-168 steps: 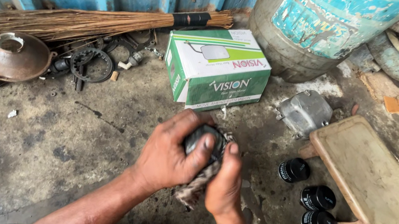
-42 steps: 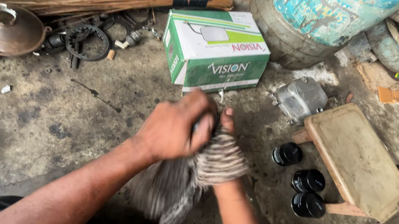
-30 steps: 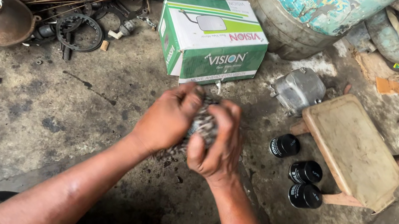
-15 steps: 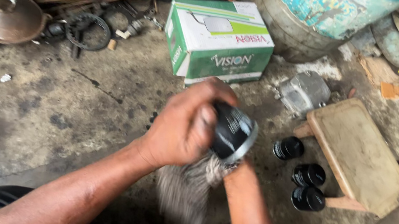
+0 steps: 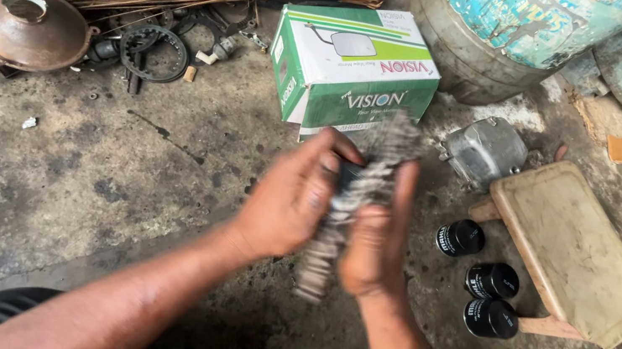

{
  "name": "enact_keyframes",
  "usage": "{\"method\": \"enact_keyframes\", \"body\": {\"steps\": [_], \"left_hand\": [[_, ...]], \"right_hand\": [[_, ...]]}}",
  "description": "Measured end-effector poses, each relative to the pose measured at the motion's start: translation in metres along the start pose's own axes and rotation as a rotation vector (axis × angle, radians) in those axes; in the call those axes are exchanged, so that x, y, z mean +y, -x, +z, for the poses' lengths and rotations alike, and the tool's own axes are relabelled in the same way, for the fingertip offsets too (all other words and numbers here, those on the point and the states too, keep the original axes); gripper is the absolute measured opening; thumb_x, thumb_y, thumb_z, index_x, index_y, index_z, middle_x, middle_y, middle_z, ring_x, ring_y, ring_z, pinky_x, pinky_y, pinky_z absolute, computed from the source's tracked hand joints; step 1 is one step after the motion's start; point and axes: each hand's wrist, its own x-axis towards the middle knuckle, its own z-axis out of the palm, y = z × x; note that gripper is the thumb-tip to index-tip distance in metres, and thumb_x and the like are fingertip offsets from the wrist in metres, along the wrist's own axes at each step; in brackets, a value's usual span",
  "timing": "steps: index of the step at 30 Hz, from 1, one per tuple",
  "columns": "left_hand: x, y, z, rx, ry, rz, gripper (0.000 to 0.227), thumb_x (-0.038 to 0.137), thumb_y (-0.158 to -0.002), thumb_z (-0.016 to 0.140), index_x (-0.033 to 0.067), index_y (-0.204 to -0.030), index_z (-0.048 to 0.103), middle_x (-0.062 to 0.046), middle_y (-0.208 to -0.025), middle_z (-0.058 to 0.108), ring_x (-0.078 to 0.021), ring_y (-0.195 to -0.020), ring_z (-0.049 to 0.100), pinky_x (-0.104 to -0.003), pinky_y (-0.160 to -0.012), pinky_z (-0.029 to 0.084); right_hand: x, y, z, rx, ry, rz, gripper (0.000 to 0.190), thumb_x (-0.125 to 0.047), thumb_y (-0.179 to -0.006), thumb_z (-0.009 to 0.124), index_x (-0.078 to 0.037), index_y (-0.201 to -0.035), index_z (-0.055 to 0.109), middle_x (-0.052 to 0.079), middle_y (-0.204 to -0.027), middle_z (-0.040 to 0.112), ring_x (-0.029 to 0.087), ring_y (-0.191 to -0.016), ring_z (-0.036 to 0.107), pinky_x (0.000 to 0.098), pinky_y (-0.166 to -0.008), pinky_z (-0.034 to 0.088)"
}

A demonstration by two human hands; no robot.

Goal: The person cleans debris from cylindrical filters by hand and with a thin metal tool, then wipes them with a cloth.

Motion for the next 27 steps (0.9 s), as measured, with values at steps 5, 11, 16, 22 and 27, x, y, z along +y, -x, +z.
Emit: {"method": "enact_keyframes", "body": {"steps": [5, 11, 16, 22, 27], "left_hand": [[-0.013, -0.011, 0.018, 0.202, 0.525, 0.087, 0.063, 0.059, -0.110, 0.029, 0.0047, -0.118, 0.060, -0.012, -0.105, 0.069, -0.0208, -0.090, 0.066, -0.034, -0.080, 0.059], [-0.035, -0.015, -0.010, 0.357, 0.790, -0.310, 0.053, 0.048, -0.104, 0.031, 0.0070, -0.118, 0.061, -0.013, -0.105, 0.068, -0.0217, -0.091, 0.067, -0.036, -0.082, 0.061], [-0.040, -0.010, 0.009, 0.026, 0.538, 0.110, 0.057, 0.053, -0.114, 0.026, 0.0052, -0.121, 0.056, -0.013, -0.107, 0.064, -0.0237, -0.098, 0.064, -0.038, -0.091, 0.059], [-0.020, -0.008, 0.011, 0.224, 0.614, -0.164, 0.054, 0.045, -0.110, 0.025, 0.0021, -0.117, 0.057, -0.014, -0.104, 0.069, -0.0217, -0.089, 0.068, -0.037, -0.084, 0.061], [-0.026, -0.013, -0.001, 0.475, 0.923, -0.490, 0.054, 0.043, -0.105, 0.026, 0.0031, -0.118, 0.060, -0.015, -0.104, 0.071, -0.0202, -0.087, 0.071, -0.037, -0.083, 0.061]], "right_hand": [[0.022, 0.016, 0.009, -0.008, 0.093, -0.066, 0.051, -0.045, -0.116, 0.038, 0.003, -0.126, 0.051, 0.014, -0.104, 0.058, 0.024, -0.084, 0.057, 0.0384, -0.075, 0.049], [0.013, 0.027, 0.020, -0.096, 1.014, -0.358, 0.027, -0.032, -0.108, 0.045, -0.010, -0.102, 0.059, 0.008, -0.094, 0.059, 0.023, -0.085, 0.055, 0.0471, -0.087, 0.043], [-0.003, 0.012, 0.017, -0.126, 0.828, -0.304, 0.050, -0.043, -0.108, 0.039, -0.001, -0.125, 0.059, 0.014, -0.112, 0.057, 0.019, -0.091, 0.053, 0.0382, -0.079, 0.047], [0.007, 0.015, 0.022, 0.101, 1.041, -0.355, 0.058, -0.045, -0.117, 0.032, 0.008, -0.129, 0.050, 0.018, -0.116, 0.057, 0.025, -0.099, 0.057, 0.0420, -0.088, 0.049], [0.003, 0.030, 0.029, -0.006, 0.949, -0.536, 0.028, -0.025, -0.113, 0.043, -0.002, -0.114, 0.060, 0.009, -0.096, 0.068, 0.020, -0.085, 0.061, 0.0412, -0.078, 0.045]]}}
